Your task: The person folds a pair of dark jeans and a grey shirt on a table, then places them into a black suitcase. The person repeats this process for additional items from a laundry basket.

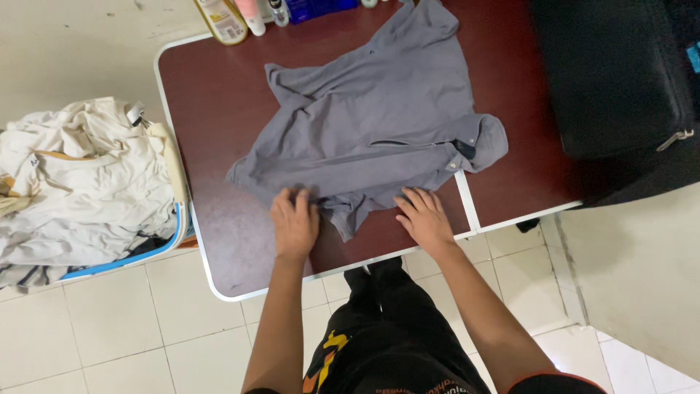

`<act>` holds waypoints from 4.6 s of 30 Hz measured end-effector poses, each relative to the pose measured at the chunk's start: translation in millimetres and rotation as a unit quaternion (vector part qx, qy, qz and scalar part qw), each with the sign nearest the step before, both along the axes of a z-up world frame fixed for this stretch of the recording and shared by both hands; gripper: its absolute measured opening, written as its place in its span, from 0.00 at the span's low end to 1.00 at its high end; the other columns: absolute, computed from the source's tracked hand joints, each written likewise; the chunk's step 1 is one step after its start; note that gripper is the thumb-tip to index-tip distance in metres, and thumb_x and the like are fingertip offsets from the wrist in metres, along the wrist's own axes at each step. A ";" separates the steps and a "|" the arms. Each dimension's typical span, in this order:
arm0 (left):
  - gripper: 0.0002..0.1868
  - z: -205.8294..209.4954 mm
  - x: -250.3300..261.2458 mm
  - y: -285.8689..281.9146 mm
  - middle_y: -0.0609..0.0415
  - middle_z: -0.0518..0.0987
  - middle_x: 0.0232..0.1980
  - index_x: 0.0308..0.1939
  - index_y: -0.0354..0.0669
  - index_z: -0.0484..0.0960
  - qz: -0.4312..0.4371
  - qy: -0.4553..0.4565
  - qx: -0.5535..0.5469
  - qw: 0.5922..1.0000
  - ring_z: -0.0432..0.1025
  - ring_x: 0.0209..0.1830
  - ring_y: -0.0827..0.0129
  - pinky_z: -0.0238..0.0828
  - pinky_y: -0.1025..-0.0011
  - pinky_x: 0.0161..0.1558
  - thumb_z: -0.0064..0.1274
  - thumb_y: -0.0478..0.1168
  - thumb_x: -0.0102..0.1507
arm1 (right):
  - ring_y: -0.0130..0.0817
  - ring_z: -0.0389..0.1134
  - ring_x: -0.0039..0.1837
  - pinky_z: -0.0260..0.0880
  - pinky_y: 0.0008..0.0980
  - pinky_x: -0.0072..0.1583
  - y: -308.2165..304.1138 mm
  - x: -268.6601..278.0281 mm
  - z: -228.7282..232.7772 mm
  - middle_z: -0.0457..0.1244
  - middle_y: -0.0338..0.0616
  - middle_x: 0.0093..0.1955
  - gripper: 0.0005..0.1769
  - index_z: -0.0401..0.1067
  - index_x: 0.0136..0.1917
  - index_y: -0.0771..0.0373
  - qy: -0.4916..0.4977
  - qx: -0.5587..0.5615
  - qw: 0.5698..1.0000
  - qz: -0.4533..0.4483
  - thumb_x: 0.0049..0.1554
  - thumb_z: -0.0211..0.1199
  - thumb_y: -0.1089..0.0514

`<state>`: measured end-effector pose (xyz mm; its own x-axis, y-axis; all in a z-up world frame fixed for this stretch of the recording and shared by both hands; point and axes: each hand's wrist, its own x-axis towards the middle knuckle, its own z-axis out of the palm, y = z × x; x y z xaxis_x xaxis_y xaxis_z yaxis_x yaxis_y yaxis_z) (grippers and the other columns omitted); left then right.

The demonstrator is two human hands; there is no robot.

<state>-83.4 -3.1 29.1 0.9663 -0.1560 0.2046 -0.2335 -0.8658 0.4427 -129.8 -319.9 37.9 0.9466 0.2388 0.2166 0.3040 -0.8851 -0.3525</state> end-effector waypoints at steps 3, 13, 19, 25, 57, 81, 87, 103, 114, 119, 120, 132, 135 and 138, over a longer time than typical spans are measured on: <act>0.26 0.7 -2.3 -2.8 0.38 0.67 0.64 0.60 0.45 0.75 -0.030 0.026 0.021 0.999 0.61 0.64 0.39 0.59 0.47 0.66 0.62 0.42 0.59 | 0.47 0.61 0.69 0.56 0.50 0.73 -6.5 -4.6 -21.4 0.63 0.43 0.65 0.07 0.72 0.49 0.58 0.034 -0.040 0.998 -0.020 0.55 0.61 0.60; 0.14 -10.8 0.4 27.1 0.48 0.73 0.61 0.58 0.45 0.74 -0.024 0.116 -0.012 0.993 0.70 0.60 0.52 0.69 0.58 0.58 0.49 0.38 0.67 | 0.43 0.64 0.64 0.41 0.64 0.77 -85.9 -31.0 -7.0 0.66 0.42 0.55 0.20 0.74 0.57 0.60 0.123 -0.114 0.978 -0.126 0.63 0.57 0.44; 0.15 12.4 -18.8 22.2 0.54 0.81 0.42 0.52 0.47 0.77 -0.143 0.149 0.026 0.978 0.77 0.45 0.56 0.76 0.58 0.47 0.51 0.37 0.61 | 0.44 0.62 0.65 0.46 0.56 0.78 -94.8 -34.6 0.0 0.65 0.43 0.57 0.21 0.78 0.47 0.58 0.110 -0.167 0.960 -0.194 0.61 0.61 0.38; 0.16 23.6 -12.6 21.7 0.48 0.81 0.50 0.52 0.46 0.78 -0.077 0.153 -0.026 0.985 0.74 0.53 0.51 0.73 0.56 0.55 0.55 0.38 0.60 | 0.43 0.66 0.55 0.65 0.40 0.59 -98.1 -38.1 -32.0 0.66 0.49 0.53 0.22 0.69 0.55 0.63 0.151 0.148 0.917 -0.337 0.54 0.66 0.48; 0.25 -24.5 88.4 51.4 0.37 0.75 0.62 0.70 0.36 0.71 0.089 0.068 -0.153 0.982 0.69 0.63 0.42 0.66 0.51 0.64 0.49 0.38 0.68 | 0.60 0.51 0.75 0.50 0.55 0.75 9.2 89.1 -4.1 0.54 0.62 0.74 0.29 0.66 0.69 0.67 0.042 -0.018 0.994 -0.094 0.58 0.65 0.54; 0.28 -1.4 218.5 93.8 0.33 0.75 0.55 0.55 0.34 0.71 0.267 0.145 0.137 0.943 0.68 0.58 0.37 0.63 0.45 0.60 0.57 0.56 0.65 | 0.60 0.57 0.70 0.53 0.53 0.72 -15.0 269.0 -15.5 0.58 0.59 0.71 0.17 0.74 0.56 0.64 0.017 -0.059 0.993 -0.101 0.61 0.62 0.50; 0.41 -18.5 290.1 42.9 0.34 0.70 0.65 0.70 0.41 0.70 -0.030 0.056 -0.011 0.998 0.64 0.63 0.35 0.58 0.45 0.62 0.60 0.45 0.53 | 0.53 0.53 0.77 0.52 0.50 0.75 13.7 318.4 -18.1 0.57 0.53 0.76 0.29 0.72 0.67 0.65 -0.034 -0.128 0.991 0.015 0.52 0.62 0.60; 0.28 13.8 344.1 45.2 0.46 0.76 0.55 0.58 0.45 0.71 -0.036 0.105 0.080 0.991 0.69 0.59 0.50 0.64 0.53 0.58 0.63 0.41 0.56 | 0.49 0.59 0.60 0.60 0.48 0.64 -19.6 347.0 -47.7 0.60 0.47 0.57 0.15 0.74 0.60 0.57 -0.034 -0.118 0.991 -0.055 0.59 0.60 0.63; 0.30 -29.0 293.2 29.3 0.42 0.62 0.76 0.72 0.42 0.67 -0.035 0.012 0.097 0.995 0.56 0.76 0.46 0.50 0.50 0.75 0.49 0.49 0.68 | 0.56 0.57 0.70 0.50 0.66 0.78 -1.6 325.4 -50.5 0.55 0.56 0.63 0.21 0.65 0.61 0.64 -0.088 -0.052 0.986 -0.128 0.60 0.67 0.54; 0.41 -29.7 300.2 31.4 0.42 0.51 0.82 0.79 0.45 0.58 -0.033 0.079 0.123 0.989 0.44 0.82 0.46 0.38 0.49 0.78 0.43 0.61 0.67 | 0.63 0.50 0.78 0.45 0.71 0.73 -21.7 319.6 -50.1 0.51 0.61 0.77 0.31 0.63 0.73 0.62 -0.007 -0.088 0.984 -0.154 0.63 0.60 0.44; 0.44 -28.9 302.4 32.3 0.41 0.50 0.82 0.78 0.43 0.57 -0.032 0.091 0.124 0.988 0.43 0.82 0.46 0.37 0.49 0.77 0.44 0.64 0.64 | 0.65 0.49 0.78 0.44 0.71 0.71 -26.5 318.6 -49.1 0.50 0.61 0.80 0.33 0.63 0.76 0.60 0.005 -0.110 0.982 -0.156 0.64 0.58 0.42; 0.53 -27.6 318.3 23.7 0.39 0.46 0.83 0.80 0.46 0.55 -0.098 0.108 0.131 0.981 0.39 0.83 0.44 0.35 0.50 0.77 0.53 0.62 0.54 | 0.61 0.61 0.73 0.62 0.58 0.69 -87.8 382.3 -27.1 0.44 0.51 0.85 0.31 0.56 0.82 0.40 0.240 -0.122 0.936 -0.228 0.67 0.42 0.42; 0.53 -25.4 315.7 28.8 0.39 0.46 0.83 0.80 0.47 0.55 -0.101 0.092 0.121 0.983 0.39 0.83 0.44 0.35 0.49 0.78 0.53 0.63 0.55 | 0.68 0.63 0.67 0.63 0.58 0.67 -110.2 399.4 -25.9 0.34 0.49 0.87 0.35 0.47 0.83 0.35 0.322 -0.121 0.905 -0.249 0.64 0.40 0.41; 0.53 -24.9 314.0 29.2 0.40 0.47 0.84 0.80 0.48 0.56 -0.098 0.087 0.124 0.983 0.39 0.84 0.44 0.35 0.49 0.79 0.52 0.65 0.56 | 0.70 0.62 0.67 0.63 0.57 0.67 -116.0 410.3 -25.3 0.31 0.54 0.87 0.37 0.44 0.85 0.38 0.298 -0.096 0.915 -0.254 0.65 0.42 0.38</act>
